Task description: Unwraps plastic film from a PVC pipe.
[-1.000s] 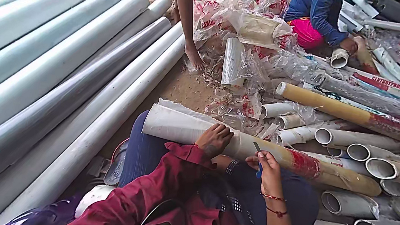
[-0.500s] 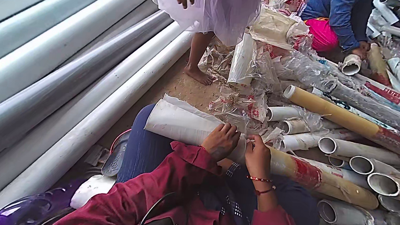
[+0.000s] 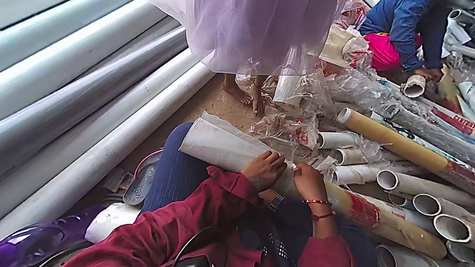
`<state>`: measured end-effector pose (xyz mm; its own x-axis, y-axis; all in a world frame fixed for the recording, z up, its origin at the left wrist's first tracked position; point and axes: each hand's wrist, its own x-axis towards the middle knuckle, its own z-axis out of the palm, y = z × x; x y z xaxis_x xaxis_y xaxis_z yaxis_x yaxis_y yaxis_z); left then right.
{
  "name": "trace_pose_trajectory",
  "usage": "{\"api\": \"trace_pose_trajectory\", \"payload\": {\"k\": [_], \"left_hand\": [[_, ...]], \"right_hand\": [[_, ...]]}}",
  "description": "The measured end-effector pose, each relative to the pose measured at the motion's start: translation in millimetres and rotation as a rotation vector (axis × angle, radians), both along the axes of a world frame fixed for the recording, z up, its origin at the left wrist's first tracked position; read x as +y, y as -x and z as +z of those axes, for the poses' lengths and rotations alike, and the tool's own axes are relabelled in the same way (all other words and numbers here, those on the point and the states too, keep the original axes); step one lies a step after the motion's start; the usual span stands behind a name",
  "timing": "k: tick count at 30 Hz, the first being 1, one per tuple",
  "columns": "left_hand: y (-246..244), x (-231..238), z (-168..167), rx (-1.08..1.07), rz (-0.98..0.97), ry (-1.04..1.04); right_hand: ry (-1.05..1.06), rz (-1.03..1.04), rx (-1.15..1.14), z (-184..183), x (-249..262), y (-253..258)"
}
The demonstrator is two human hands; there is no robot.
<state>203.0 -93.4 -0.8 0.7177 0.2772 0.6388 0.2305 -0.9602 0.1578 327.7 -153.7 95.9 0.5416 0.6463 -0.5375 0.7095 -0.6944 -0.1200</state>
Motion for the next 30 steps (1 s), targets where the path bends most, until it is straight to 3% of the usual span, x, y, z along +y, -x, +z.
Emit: {"api": "trace_pose_trajectory", "payload": {"k": [12,19,23,26,30], "left_hand": [[0,-5,2,0.006,0.024,0.108],[2,-4,9,0.029,-0.03,0.235],[2,-1,15,0.084,-0.025,0.259],[1,-4,30,0.278,0.023,0.389],[-10,5,73,0.755,0.076,0.663]], "right_hand": [[-0.191,-0.065,0.078,-10,-33,5],[-0.165,-0.081,0.001,-16,-60,31],[-0.396,-0.165,0.105,-22,-70,19],[-0.408,-0.194,0.072,-13,-51,8],[-0.211,-0.165,0.109,-10,-26,1]]}}
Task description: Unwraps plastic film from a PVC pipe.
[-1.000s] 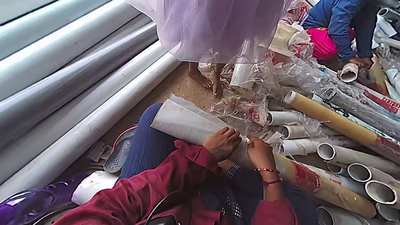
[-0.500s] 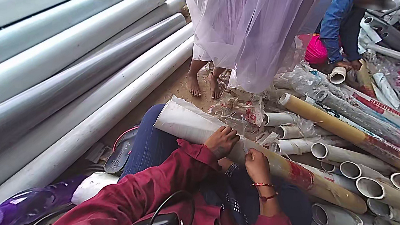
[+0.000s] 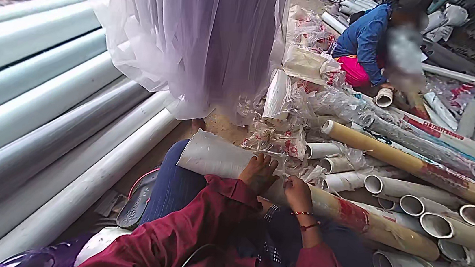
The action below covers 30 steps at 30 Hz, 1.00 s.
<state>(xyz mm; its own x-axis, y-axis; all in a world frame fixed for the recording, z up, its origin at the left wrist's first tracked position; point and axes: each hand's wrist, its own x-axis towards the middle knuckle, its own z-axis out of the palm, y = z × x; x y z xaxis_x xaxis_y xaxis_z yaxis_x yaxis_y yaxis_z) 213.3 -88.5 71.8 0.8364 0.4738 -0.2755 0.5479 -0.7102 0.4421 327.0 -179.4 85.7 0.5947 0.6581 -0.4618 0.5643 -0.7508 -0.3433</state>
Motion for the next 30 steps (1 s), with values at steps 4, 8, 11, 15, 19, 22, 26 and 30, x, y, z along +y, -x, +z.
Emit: {"api": "trace_pose_trajectory", "payload": {"k": [4,8,11,15,19,22,26,30], "left_hand": [[-23,13,25,0.231,-0.084,0.114],[-35,14,29,0.295,-0.229,0.107],[-36,12,13,0.221,-0.199,0.06],[-30,7,26,0.241,-0.187,0.026],[-29,5,30,0.224,-0.193,0.035],[-27,-3,46,0.286,-0.231,0.07],[-13,-17,45,0.152,-0.227,0.063],[-3,-21,26,0.058,-0.216,-0.016]], "right_hand": [[-0.298,-0.151,-0.206,-19,0,-14],[-0.396,-0.156,-0.521,-68,-1,-39],[-0.507,-0.088,-0.549,-81,-6,-48],[-0.508,-0.124,-0.473,-81,-10,-47],[-0.449,-0.188,-0.445,-73,-9,-50],[-0.438,-0.223,-0.438,-72,-7,-50],[-0.441,-0.258,-0.45,-70,-10,-46],[-0.481,-0.215,-0.467,-78,-15,-47]]}}
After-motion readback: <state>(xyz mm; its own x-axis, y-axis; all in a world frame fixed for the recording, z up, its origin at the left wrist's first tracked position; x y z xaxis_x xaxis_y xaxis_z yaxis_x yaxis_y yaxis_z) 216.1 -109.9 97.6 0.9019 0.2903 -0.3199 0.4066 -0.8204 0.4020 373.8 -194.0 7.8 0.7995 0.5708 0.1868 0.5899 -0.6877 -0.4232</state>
